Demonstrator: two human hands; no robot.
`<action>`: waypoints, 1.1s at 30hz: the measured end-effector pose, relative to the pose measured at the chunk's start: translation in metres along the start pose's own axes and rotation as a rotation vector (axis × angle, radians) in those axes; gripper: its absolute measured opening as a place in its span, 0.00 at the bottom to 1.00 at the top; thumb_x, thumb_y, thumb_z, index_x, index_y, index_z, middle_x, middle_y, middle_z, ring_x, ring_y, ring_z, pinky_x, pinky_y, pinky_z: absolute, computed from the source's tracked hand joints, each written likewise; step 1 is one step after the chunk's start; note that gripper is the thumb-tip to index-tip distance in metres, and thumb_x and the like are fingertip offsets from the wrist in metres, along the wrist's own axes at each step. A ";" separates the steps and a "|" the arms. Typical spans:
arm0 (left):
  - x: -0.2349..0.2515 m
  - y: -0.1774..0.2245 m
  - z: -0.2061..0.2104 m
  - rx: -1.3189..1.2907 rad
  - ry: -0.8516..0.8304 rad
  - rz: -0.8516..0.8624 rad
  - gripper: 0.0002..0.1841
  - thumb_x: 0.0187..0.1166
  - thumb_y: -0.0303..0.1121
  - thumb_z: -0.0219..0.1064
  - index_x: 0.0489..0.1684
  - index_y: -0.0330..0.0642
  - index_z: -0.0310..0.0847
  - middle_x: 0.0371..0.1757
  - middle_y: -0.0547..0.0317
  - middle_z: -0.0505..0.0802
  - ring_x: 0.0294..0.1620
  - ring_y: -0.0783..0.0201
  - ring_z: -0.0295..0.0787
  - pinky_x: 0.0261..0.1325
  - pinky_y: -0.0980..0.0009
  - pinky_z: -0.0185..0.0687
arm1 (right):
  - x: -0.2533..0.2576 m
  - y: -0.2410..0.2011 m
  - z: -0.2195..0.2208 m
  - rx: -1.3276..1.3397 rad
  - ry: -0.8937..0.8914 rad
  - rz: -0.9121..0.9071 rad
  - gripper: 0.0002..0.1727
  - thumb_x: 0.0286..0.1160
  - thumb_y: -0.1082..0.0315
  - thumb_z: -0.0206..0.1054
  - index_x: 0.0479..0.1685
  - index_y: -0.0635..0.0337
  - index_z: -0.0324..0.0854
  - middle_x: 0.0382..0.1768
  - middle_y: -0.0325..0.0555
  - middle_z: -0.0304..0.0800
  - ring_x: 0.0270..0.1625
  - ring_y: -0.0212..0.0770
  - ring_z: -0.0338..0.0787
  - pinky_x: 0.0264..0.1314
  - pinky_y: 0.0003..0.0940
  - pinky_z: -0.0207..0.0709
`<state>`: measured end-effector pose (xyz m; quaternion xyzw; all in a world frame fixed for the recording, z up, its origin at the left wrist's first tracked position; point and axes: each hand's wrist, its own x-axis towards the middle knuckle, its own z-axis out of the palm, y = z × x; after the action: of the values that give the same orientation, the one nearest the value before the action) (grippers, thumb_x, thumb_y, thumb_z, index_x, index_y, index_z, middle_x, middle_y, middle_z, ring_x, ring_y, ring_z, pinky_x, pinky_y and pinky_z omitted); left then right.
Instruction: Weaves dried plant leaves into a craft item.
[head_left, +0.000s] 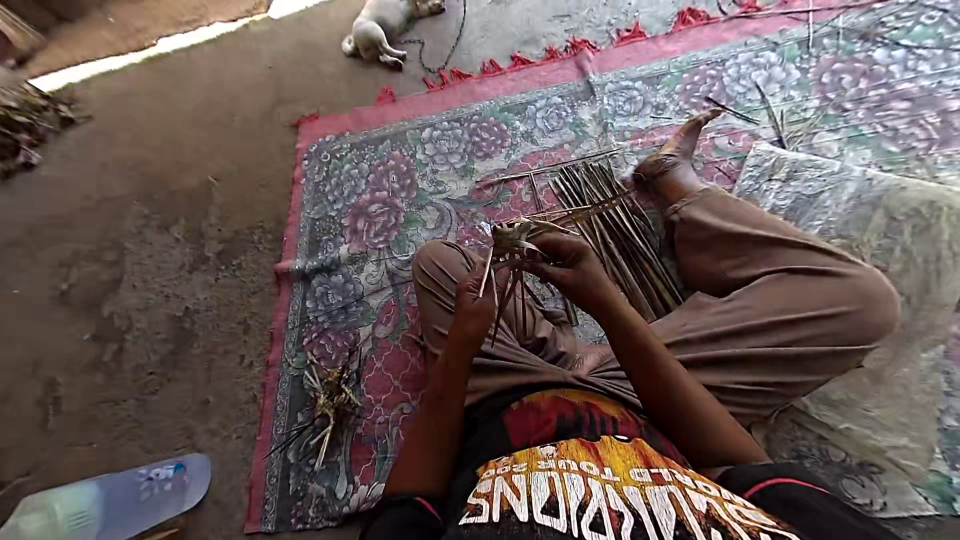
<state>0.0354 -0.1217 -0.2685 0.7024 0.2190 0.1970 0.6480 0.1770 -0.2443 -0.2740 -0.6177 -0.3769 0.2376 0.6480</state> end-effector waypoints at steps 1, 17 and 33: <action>0.003 0.002 -0.003 -0.034 -0.015 -0.064 0.13 0.86 0.27 0.62 0.62 0.36 0.85 0.51 0.64 0.93 0.43 0.80 0.85 0.50 0.78 0.82 | 0.001 0.003 0.000 -0.011 0.031 -0.019 0.09 0.72 0.78 0.71 0.49 0.69 0.86 0.39 0.42 0.89 0.34 0.25 0.83 0.39 0.23 0.80; 0.011 0.006 -0.011 -0.238 -0.009 -0.228 0.05 0.79 0.19 0.66 0.40 0.36 0.87 0.29 0.64 0.89 0.25 0.76 0.81 0.33 0.81 0.80 | 0.005 0.001 0.001 0.084 -0.092 0.133 0.07 0.82 0.70 0.64 0.45 0.62 0.86 0.34 0.36 0.87 0.33 0.24 0.81 0.40 0.24 0.78; 0.012 -0.012 -0.008 0.002 -0.008 -0.050 0.02 0.78 0.23 0.70 0.42 0.35 0.87 0.29 0.64 0.90 0.25 0.75 0.84 0.32 0.78 0.83 | 0.003 -0.002 -0.011 -0.152 -0.259 0.139 0.06 0.79 0.76 0.66 0.46 0.67 0.88 0.32 0.40 0.88 0.30 0.25 0.79 0.39 0.25 0.76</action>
<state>0.0402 -0.1076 -0.2799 0.6980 0.2342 0.1778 0.6529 0.1870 -0.2486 -0.2704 -0.6536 -0.4308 0.3303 0.5274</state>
